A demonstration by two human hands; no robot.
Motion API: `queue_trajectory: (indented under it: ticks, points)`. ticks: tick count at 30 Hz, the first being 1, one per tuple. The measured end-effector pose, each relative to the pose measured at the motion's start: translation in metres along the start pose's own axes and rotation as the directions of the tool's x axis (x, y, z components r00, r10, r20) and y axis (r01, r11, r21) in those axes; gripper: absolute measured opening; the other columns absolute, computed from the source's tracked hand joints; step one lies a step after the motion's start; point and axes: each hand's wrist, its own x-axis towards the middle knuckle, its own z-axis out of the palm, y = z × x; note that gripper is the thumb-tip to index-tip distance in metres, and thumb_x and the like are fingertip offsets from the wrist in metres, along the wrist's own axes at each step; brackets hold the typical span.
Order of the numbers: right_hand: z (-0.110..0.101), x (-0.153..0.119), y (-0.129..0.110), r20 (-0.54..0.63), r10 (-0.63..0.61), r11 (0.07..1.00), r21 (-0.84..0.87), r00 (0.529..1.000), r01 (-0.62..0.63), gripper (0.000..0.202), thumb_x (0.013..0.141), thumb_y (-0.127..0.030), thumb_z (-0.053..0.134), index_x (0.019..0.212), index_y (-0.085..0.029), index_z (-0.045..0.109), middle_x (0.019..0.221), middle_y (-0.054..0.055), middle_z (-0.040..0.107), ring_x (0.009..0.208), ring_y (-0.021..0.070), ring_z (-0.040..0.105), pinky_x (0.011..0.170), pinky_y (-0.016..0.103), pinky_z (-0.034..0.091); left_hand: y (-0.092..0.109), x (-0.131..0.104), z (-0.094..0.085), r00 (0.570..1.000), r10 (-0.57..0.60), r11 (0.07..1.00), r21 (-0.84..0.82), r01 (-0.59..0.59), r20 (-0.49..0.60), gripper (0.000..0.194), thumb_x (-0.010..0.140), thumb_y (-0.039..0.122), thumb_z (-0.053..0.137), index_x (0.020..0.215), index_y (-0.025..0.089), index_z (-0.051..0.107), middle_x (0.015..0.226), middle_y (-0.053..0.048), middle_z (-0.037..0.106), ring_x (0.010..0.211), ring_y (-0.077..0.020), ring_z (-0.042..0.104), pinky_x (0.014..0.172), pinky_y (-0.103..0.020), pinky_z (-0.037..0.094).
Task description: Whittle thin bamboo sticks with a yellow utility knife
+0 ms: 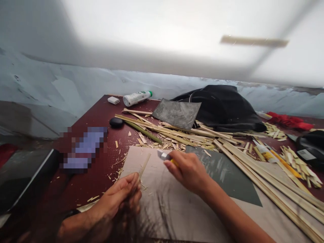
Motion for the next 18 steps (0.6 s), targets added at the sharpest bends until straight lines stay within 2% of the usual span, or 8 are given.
queue_trajectory:
  ticks: [3, 5, 9, 14, 18]
  points:
    - [0.009, 0.000, -0.023, 0.117, -0.177, 0.982, 0.080, 0.977, 0.169, 0.029, 0.103, -0.040, 0.037, 0.083, -0.021, 0.045, 0.066, -0.002, 0.052, 0.056, 0.0114, 0.046, 0.058, 0.027, 0.029, 0.004, 0.001, 0.003, 0.992, -0.057, 0.997, 0.042, 0.062, -0.109, 0.034, 0.093, 0.053, 0.052, 0.078, 0.025, 0.038, 0.052, 0.010, 0.029, 0.042, -0.0064, 0.016, 0.042, -0.018, 0.011]
    - [0.014, 0.002, -0.031, 0.173, -0.233, 0.969, 0.120, 0.957, 0.214, 0.032, 0.104, -0.044, 0.036, 0.082, -0.022, 0.045, 0.067, -0.003, 0.053, 0.055, 0.0110, 0.043, 0.058, 0.027, 0.028, 0.005, 0.001, 0.004, 0.992, -0.067, 0.997, 0.039, 0.071, -0.109, 0.036, 0.091, 0.054, 0.054, 0.077, 0.025, 0.038, 0.052, 0.010, 0.030, 0.043, -0.0065, 0.016, 0.042, -0.018, 0.011]
    - [0.018, 0.004, -0.031, 0.246, -0.211, 0.973, 0.145, 0.946, 0.180, 0.033, 0.104, -0.043, 0.036, 0.080, -0.021, 0.044, 0.067, -0.003, 0.052, 0.055, 0.0104, 0.041, 0.057, 0.028, 0.026, 0.006, -0.002, 0.003, 0.990, -0.095, 0.995, 0.019, 0.098, -0.107, 0.035, 0.089, 0.053, 0.058, 0.079, 0.026, 0.039, 0.055, 0.010, 0.030, 0.045, -0.0071, 0.015, 0.042, -0.019, 0.008]
    - [0.019, 0.007, -0.021, 0.249, -0.161, 0.984, 0.111, 0.955, 0.137, 0.034, 0.104, -0.042, 0.038, 0.077, -0.021, 0.043, 0.065, -0.004, 0.049, 0.055, 0.0097, 0.039, 0.055, 0.028, 0.023, 0.008, -0.003, 0.003, 0.983, -0.118, 0.992, 0.021, 0.122, -0.142, 0.036, 0.087, 0.052, 0.062, 0.079, 0.027, 0.037, 0.057, 0.010, 0.028, 0.047, -0.0080, 0.016, 0.040, -0.019, 0.007]
    - [0.017, 0.008, -0.015, 0.250, -0.162, 0.987, 0.063, 0.955, 0.151, 0.035, 0.103, -0.043, 0.040, 0.077, -0.020, 0.045, 0.065, -0.004, 0.050, 0.055, 0.0094, 0.038, 0.056, 0.028, 0.022, 0.009, -0.002, 0.003, 0.983, -0.112, 0.992, 0.043, 0.119, -0.147, 0.036, 0.087, 0.054, 0.061, 0.080, 0.027, 0.039, 0.056, 0.011, 0.027, 0.046, -0.0072, 0.015, 0.040, -0.020, 0.008]
